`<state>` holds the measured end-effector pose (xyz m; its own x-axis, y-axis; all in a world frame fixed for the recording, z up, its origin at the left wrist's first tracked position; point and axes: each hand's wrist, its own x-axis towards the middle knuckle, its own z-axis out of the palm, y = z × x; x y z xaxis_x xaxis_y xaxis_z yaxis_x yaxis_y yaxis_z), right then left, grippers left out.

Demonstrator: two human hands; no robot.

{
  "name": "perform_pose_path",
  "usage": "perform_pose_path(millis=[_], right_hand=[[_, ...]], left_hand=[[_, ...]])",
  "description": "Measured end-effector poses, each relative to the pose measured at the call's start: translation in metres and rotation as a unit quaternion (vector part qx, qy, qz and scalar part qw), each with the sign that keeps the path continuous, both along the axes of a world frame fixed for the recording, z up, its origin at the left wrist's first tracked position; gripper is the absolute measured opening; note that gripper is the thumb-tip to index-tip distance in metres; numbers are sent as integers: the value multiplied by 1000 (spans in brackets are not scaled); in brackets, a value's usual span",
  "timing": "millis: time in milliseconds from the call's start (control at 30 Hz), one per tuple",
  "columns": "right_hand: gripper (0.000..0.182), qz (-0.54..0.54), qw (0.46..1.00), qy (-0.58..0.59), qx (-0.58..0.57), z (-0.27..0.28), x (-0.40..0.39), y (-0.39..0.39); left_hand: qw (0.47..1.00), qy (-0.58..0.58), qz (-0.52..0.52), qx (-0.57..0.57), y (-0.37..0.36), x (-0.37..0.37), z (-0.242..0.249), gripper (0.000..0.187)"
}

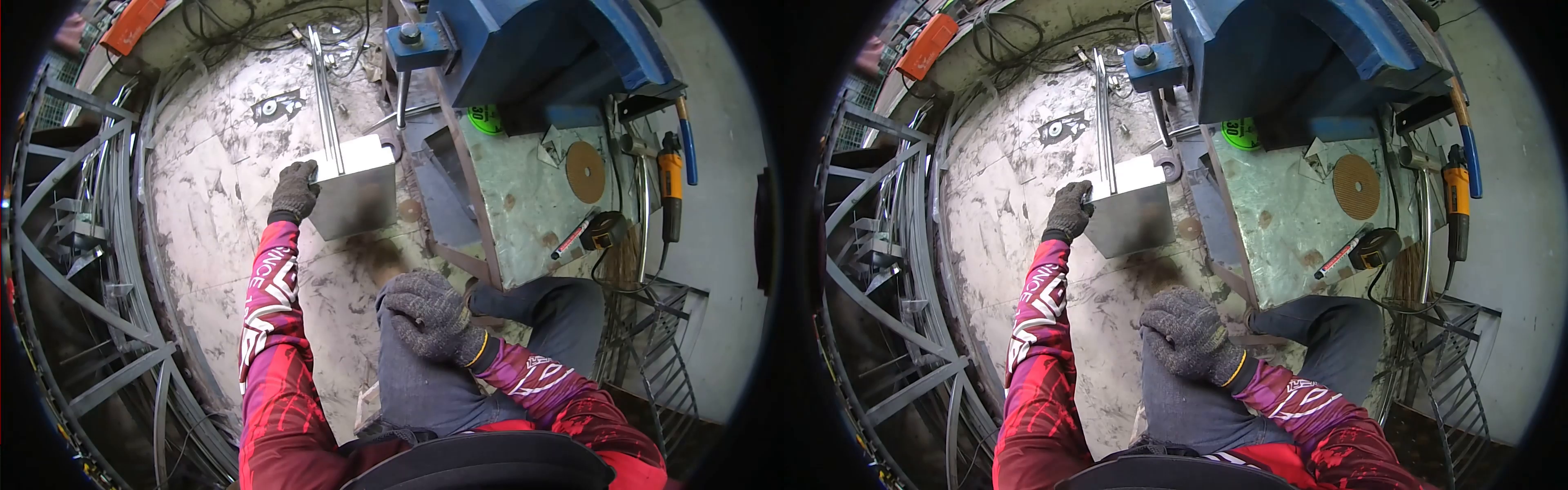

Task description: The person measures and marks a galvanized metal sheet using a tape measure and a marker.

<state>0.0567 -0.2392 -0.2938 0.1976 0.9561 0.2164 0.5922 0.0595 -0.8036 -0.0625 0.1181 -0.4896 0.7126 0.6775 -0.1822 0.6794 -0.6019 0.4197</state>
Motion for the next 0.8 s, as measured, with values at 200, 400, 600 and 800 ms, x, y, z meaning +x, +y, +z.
perform_pose_path(millis=[200,400,600,800], right_hand=[[22,3,1000,7,-4,0,-1,1],[22,1,1000,4,-4,-1,-1,1],[21,-1,1000,7,-1,3,0,2],[20,-5,1000,11,6,1,-1,1]], left_hand=[[998,-5,-3,62,-10,-6,5,59],[1000,-11,-13,21,0,-12,-3,60],[997,-72,-15,-37,10,-13,-9,55],[978,-126,130,101,-16,-23,-20,65]])
